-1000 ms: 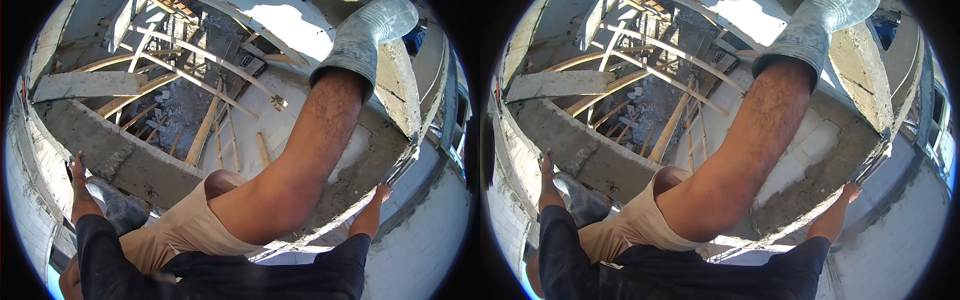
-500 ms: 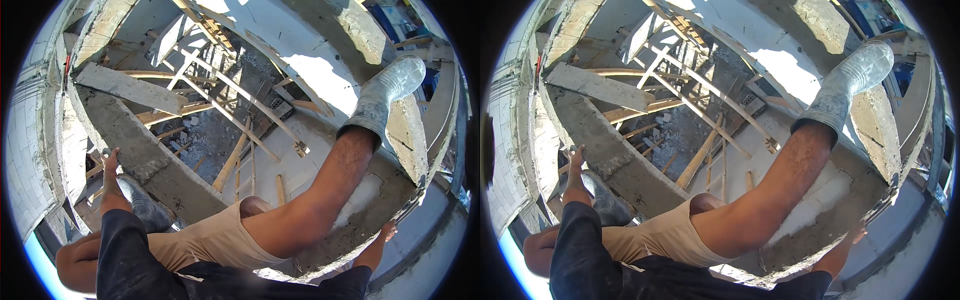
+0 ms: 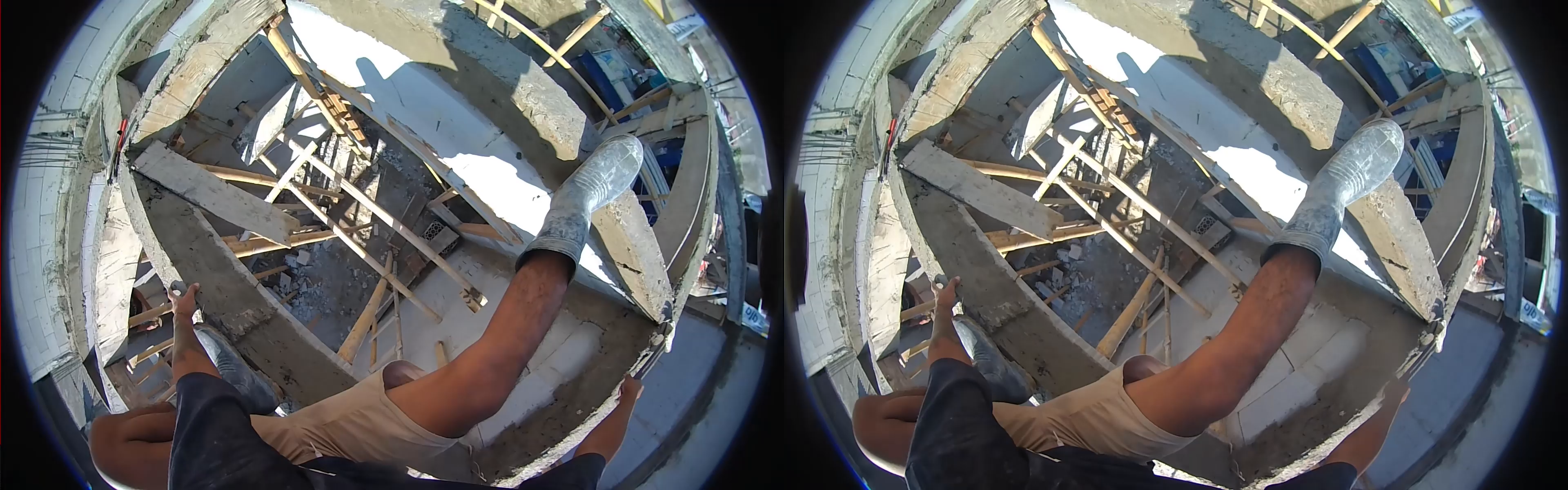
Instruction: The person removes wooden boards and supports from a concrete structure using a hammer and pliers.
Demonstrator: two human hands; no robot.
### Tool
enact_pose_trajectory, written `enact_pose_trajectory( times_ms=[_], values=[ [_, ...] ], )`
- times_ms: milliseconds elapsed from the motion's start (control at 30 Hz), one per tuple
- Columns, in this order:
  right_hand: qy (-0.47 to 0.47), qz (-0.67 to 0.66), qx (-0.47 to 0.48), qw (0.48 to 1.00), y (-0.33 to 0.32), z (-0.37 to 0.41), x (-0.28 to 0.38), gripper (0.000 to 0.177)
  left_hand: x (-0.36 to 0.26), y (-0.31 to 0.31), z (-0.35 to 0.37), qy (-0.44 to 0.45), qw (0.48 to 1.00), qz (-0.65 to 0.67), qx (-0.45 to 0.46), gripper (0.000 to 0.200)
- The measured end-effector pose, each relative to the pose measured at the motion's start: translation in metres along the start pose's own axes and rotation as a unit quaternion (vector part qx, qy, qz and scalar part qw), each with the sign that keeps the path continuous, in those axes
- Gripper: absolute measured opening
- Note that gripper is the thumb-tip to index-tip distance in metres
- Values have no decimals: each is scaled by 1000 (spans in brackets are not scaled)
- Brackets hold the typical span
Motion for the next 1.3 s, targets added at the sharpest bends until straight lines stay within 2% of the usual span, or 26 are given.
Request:
enact_pose_trajectory(
  times_ms=[33, 67, 100, 133, 167, 267, 300, 433, 467, 500, 667, 700, 733, 767, 833, 867, 900, 933, 967, 1000, 1033, 1100, 1133, 1200, 1233, 1300],
  values=[
    [-70, -64, -49, 994, 21, 1, -29, 19, 8, 1, -9, -10, 1000, 3, 4, 108],
    [-72, -139, -53, 986, 36, -3, -34, 24, 16, 2, -18, -22, 1000, 8, 7, 109],
    [-80, -143, -52, 985, 17, -14, -8, 24, 17, 3, -19, -25, 1000, 15, 3, 109],
    [10, -217, -30, 976, 27, 22, 23, 26, 14, 6, -14, -16, 1000, -8, -9, 109],
    [99, -287, -4, 953, 42, 98, 77, 27, 9, 5, -10, -9, 999, -31, -23, 110],
    [117, -356, 24, 927, 59, 147, 116, 31, 0, 5, 2, -14, 998, 43, 39, 110],
    [106, -384, 32, 917, 69, 149, 119, 32, -17, 2, 20, -35, 999, -22, 4, 110],
    [-13, -162, -90, 983, 57, 195, 185, 30, -31, 1, 36, -90, 995, -45, 15, 111],
    [-29, -162, -83, 983, 52, 197, 200, 30, -13, 13, 17, -91, 994, -68, -4, 112],
    [-97, -185, -65, 976, 45, 199, 224, 28, -17, 10, 19, -108, 993, -54, 16, 113],
    [-421, -257, 41, 869, 3, 206, 339, 36, -35, 5, 34, -181, 980, -56, 53, 118],
    [-528, -126, 188, 818, -11, 153, 349, 36, -36, 4, 33, -183, 980, -51, 51, 119],
    [-539, -114, 190, 812, 9, 243, 432, 36, -38, 2, 32, -194, 978, -46, 61, 120],
    [-373, -241, 114, 889, -11, 352, 495, 32, -43, -1, 28, -234, 968, -42, 74, 121],
    [-395, -157, 213, 880, -4, 378, 575, 22, -70, -24, 22, -291, 952, 72, 65, 118],
    [-419, -183, 239, 856, 11, 397, 606, 16, -83, -29, 14, -266, 963, 39, -26, 115],
    [-440, -212, 262, 832, 27, 418, 635, 10, -84, -29, -9, -173, 977, 8, -123, 119],
    [-442, -227, 272, 824, 45, 441, 659, 8, -93, -38, -31, -124, 979, -5, -163, 118],
    [-441, -244, 280, 817, 63, 462, 677, 7, -106, -54, -53, -97, 983, 1, -156, 116],
    [-502, -184, 294, 792, 77, 478, 692, 8, -114, -64, -77, -52, 983, 39, -170, 116],
    [-559, -125, 305, 761, 90, 490, 701, 9, -126, -76, -95, -61, 986, 48, -145, 115],
    [-694, -34, 203, 690, 123, 504, 704, 12, -133, -89, -131, -41, 991, 16, -125, 114],
    [-696, -38, 200, 689, 127, 527, 708, 12, -134, -93, -140, -39, 991, 19, -128, 114],
    [-514, -67, 410, 750, 131, 590, 707, 13, -136, -95, -158, -69, 995, -10, -76, 113],
    [-457, -38, 450, 766, 125, 617, 709, 14, -138, -93, -164, -65, 995, -8, -76, 113],
    [-499, 20, 443, 745, 144, 609, 704, 16, -141, -88, -173, -99, 993, -25, -59, 109]
  ],
)
Point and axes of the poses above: each hand's wrist, its own z-axis away from the middle knuckle, its own y-axis out of the palm, x = y × z, the point moved 1 cm from there along -z, towards the middle knuckle, and after that the axes turned 6 degrees about x, right-handed, at the moved point
